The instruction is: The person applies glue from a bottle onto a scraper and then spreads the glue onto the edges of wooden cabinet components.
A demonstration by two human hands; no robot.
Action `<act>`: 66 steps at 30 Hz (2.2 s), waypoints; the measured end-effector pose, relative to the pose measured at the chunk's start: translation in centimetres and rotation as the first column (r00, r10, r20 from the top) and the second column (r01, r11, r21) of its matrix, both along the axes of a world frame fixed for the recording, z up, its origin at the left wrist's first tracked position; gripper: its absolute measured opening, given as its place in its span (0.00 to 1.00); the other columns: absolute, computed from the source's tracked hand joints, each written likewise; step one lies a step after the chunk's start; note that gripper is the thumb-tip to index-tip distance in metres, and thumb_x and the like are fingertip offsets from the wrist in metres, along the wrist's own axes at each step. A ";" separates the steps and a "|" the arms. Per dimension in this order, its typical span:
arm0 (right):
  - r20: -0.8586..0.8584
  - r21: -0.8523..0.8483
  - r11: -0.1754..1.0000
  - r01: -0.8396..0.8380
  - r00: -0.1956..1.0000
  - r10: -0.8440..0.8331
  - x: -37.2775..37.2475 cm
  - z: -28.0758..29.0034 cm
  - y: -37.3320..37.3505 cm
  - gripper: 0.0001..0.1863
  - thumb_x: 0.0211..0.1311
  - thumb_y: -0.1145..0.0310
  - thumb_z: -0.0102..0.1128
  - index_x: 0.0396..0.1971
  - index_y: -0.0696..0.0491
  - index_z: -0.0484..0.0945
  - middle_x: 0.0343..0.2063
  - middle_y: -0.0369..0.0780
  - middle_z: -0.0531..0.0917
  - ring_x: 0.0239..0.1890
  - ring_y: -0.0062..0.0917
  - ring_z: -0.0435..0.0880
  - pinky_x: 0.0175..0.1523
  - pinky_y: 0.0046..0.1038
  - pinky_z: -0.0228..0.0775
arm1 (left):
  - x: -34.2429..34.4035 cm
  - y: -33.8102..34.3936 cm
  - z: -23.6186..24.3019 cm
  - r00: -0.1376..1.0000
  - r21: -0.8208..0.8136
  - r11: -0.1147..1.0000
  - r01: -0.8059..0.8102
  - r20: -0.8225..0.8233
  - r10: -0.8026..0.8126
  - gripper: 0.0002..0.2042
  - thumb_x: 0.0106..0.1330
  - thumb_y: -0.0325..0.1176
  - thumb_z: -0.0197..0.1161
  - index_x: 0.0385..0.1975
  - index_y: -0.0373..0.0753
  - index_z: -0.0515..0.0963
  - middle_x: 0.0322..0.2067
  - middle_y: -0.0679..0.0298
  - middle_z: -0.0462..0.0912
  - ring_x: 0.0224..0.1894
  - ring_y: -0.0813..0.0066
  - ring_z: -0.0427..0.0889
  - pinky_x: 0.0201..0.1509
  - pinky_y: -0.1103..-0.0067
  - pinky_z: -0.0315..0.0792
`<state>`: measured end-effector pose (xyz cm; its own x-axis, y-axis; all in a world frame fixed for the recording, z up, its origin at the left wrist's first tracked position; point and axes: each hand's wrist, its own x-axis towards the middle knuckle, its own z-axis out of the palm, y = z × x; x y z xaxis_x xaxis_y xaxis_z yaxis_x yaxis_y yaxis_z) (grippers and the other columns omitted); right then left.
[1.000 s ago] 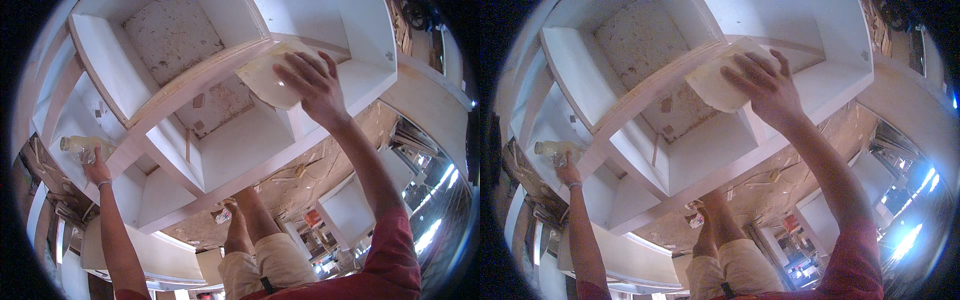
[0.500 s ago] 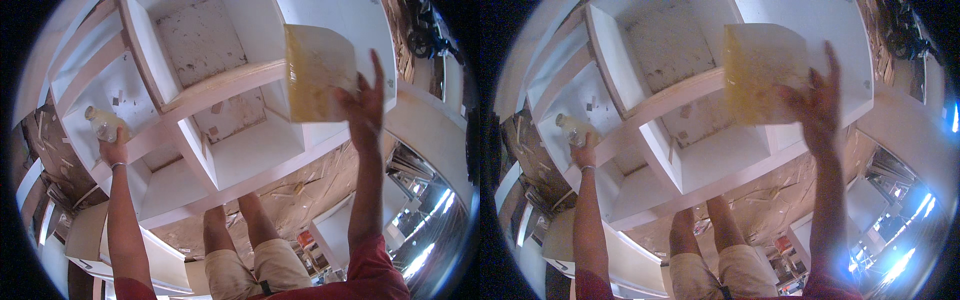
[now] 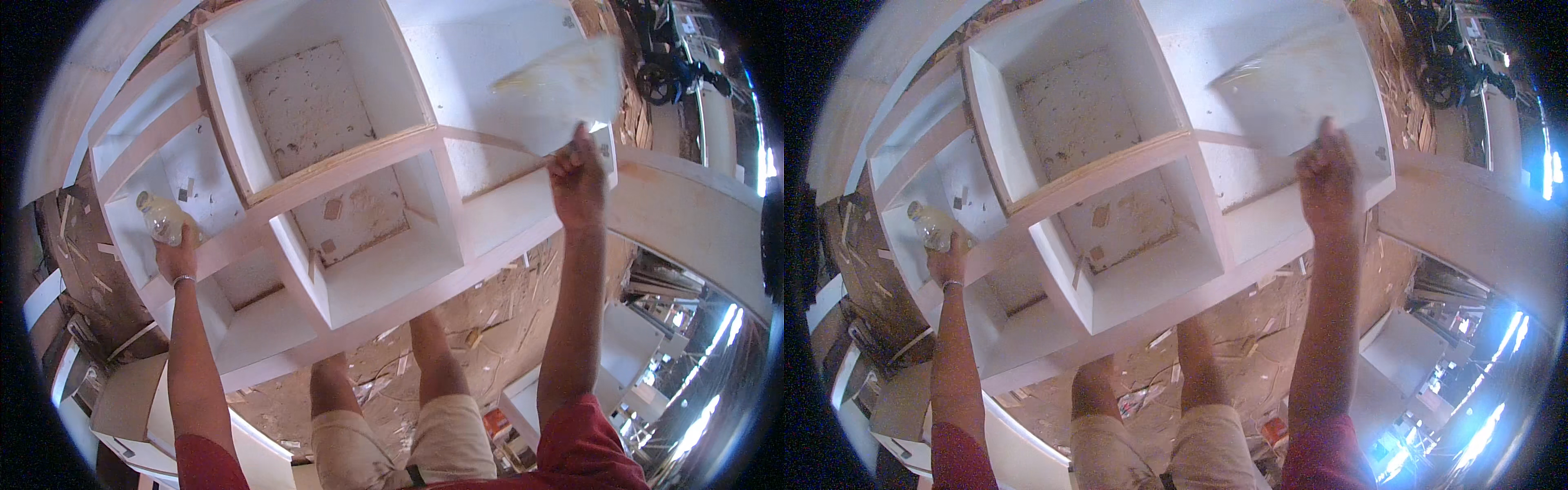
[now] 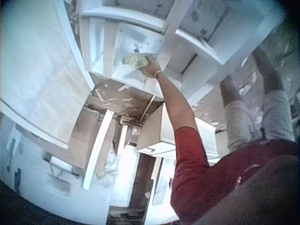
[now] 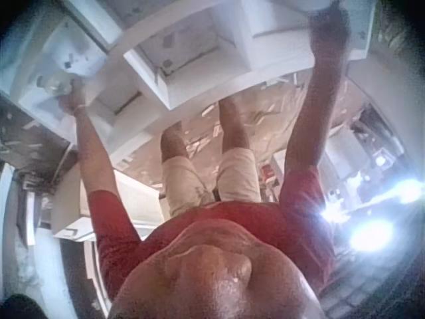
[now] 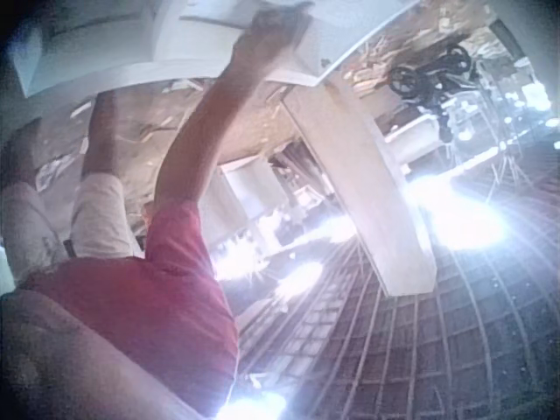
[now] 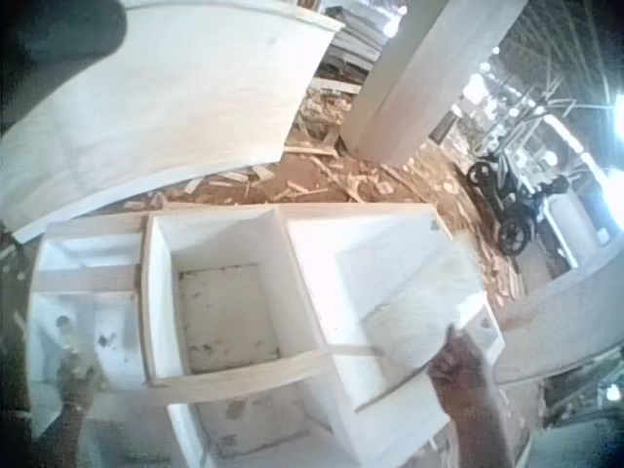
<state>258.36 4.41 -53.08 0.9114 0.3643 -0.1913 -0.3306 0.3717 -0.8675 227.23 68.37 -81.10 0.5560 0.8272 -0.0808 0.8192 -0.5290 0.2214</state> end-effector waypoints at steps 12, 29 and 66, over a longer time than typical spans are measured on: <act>-0.077 -0.709 0.691 -0.142 0.989 0.125 11.7 -16.5 6.2 0.24 0.76 0.54 0.59 0.55 0.61 0.75 0.44 0.40 0.83 0.46 0.26 0.81 0.52 0.32 0.75 | 2.5 -0.9 -2.3 0.991 0.244 0.966 -0.082 -0.087 0.106 0.47 0.56 0.73 0.67 0.60 0.33 0.76 0.54 0.49 0.85 0.55 0.49 0.85 0.59 0.61 0.78; -0.134 -0.897 0.401 -0.186 0.979 0.152 12.9 -21.6 10.0 0.52 0.52 0.36 0.78 0.55 0.70 0.67 0.47 0.54 0.82 0.48 0.38 0.85 0.50 0.39 0.81 | 3.8 -3.7 -1.6 0.977 0.022 0.977 -0.214 -0.004 0.214 0.47 0.56 0.71 0.68 0.66 0.37 0.74 0.60 0.48 0.82 0.59 0.47 0.82 0.62 0.59 0.75; 0.132 -0.987 -0.069 0.147 0.973 0.188 5.9 -14.6 11.4 0.42 0.53 0.41 0.79 0.48 0.61 0.66 0.42 0.55 0.83 0.44 0.45 0.87 0.48 0.43 0.81 | 4.0 -4.0 -1.0 0.976 0.038 0.977 -0.209 -0.053 0.211 0.43 0.58 0.69 0.69 0.64 0.38 0.76 0.59 0.49 0.82 0.59 0.46 0.82 0.63 0.59 0.75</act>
